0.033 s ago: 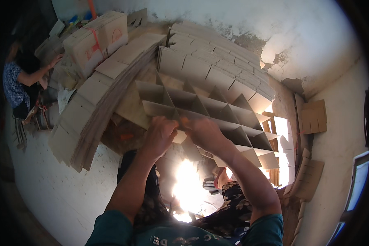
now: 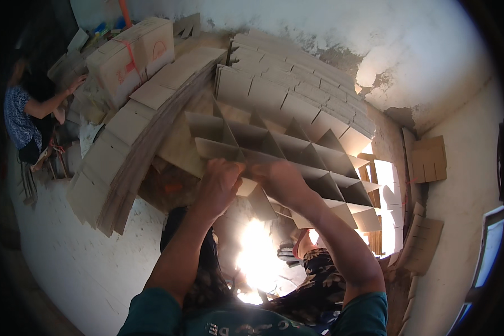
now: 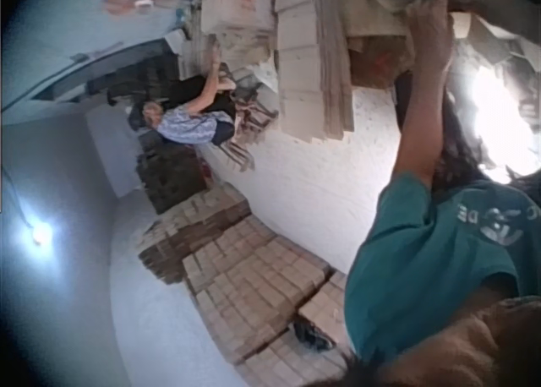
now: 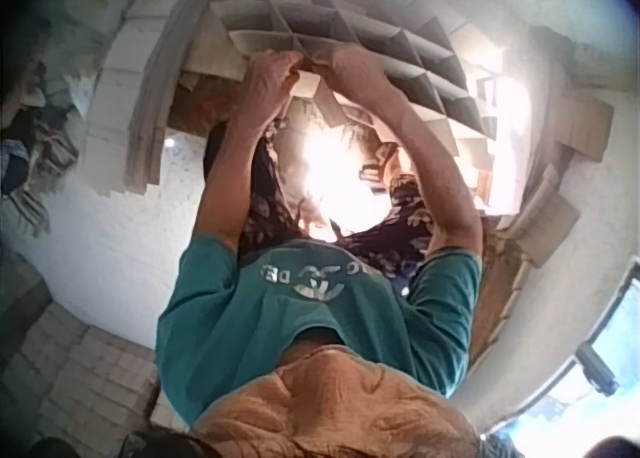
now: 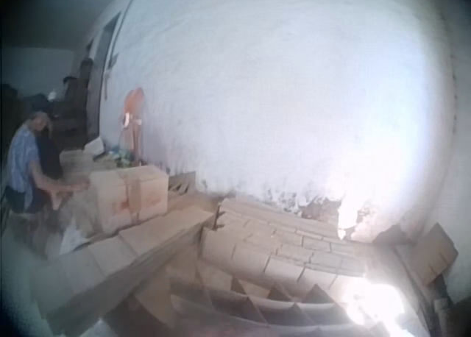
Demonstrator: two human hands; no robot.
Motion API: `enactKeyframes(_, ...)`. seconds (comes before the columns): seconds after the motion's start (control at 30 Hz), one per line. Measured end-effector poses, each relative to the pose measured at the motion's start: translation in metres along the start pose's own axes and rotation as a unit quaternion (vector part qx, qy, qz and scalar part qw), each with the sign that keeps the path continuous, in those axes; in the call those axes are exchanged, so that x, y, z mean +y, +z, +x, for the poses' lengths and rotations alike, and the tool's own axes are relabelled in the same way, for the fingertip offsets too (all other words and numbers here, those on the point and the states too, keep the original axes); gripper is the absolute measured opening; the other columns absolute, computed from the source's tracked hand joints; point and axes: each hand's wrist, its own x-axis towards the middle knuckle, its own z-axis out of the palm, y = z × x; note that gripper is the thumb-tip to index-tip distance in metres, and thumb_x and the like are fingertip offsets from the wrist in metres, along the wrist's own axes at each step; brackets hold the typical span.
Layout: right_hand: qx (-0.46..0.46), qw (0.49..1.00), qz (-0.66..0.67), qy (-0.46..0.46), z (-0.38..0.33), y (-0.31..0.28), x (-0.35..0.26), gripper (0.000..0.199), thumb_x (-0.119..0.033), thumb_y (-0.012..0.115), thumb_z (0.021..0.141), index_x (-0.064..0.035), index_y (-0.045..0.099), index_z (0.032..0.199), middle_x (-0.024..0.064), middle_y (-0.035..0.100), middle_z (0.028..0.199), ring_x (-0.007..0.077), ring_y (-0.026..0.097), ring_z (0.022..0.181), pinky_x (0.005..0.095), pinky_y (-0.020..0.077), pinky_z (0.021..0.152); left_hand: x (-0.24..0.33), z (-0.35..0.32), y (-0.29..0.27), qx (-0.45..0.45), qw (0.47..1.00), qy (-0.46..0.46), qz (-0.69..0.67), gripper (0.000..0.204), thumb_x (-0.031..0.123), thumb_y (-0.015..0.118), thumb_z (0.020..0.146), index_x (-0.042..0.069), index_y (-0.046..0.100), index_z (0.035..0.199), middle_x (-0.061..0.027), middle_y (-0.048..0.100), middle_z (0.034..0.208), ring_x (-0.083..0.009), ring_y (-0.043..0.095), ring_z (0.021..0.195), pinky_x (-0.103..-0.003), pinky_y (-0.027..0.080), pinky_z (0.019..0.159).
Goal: The person assembles flat cardboard pieces into box-like structures by folding and interlocking the flaps. The person handles each piece individually, aligning edges and securing the shape by hand.
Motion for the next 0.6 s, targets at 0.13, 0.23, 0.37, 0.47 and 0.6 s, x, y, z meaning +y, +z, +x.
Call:
enactKeyframes(0.13,0.151,0.988,-0.042,0.001,-0.010,-0.022,0.047,0.043,-0.017,0.067,0.086,-0.0025,0.055,0.125,0.0184,0.068,0.098,0.0361,0.066,0.084,0.0418,0.0539,0.070,0.018,0.012,-0.007,-0.001,0.990,0.086,0.109,0.062,0.012,0.075,0.073,-0.001,0.049,0.128,-0.0180,0.054,0.127,-0.0344,0.045,0.124,-0.049,0.036,0.102)
enactKeyframes(0.23,0.223,0.939,-0.235,0.113,-0.025,-0.039,0.096,0.059,-0.035,0.069,0.086,0.0016,0.051,0.129,0.0208,0.062,0.119,0.0357,0.062,0.103,0.0404,0.0522,0.081,0.017,0.016,-0.003,-0.072,0.979,0.079,0.171,0.069,0.018,0.078,0.072,-0.002,0.049,0.131,-0.0177,0.046,0.140,-0.0348,0.033,0.136,-0.053,0.027,0.110)
enactKeyframes(0.37,0.281,0.869,-0.380,0.147,-0.055,-0.045,0.162,0.079,-0.053,0.067,0.082,0.0051,0.046,0.132,0.0258,0.059,0.119,0.0392,0.059,0.109,0.0428,0.0504,0.085,0.010,0.025,0.009,-0.116,0.971,0.072,0.197,0.082,0.022,0.079,0.070,-0.001,0.042,0.139,-0.0168,0.042,0.145,-0.0364,0.026,0.142,-0.056,0.021,0.113)
enactKeyframes(0.47,0.168,0.916,-0.270,0.247,-0.069,-0.047,0.179,0.086,-0.060,0.065,0.082,0.0063,0.044,0.132,0.0276,0.062,0.111,0.0414,0.060,0.105,0.0443,0.0500,0.084,0.008,0.028,0.011,-0.110,0.978,0.044,0.174,0.090,0.023,0.079,0.071,0.000,0.033,0.145,-0.0180,0.042,0.145,-0.0368,0.026,0.142,-0.056,0.021,0.113)
enactKeyframes(0.6,-0.104,0.951,-0.021,0.292,-0.068,-0.068,0.125,0.103,-0.076,0.050,0.081,0.0057,0.034,0.142,0.0291,0.062,0.111,0.0424,0.060,0.108,0.0493,0.0452,0.096,0.007,0.036,0.017,-0.051,0.986,0.068,0.143,0.089,0.020,0.077,0.073,0.001,0.031,0.147,-0.0182,0.040,0.146,-0.0371,0.025,0.142,-0.054,0.021,0.114)
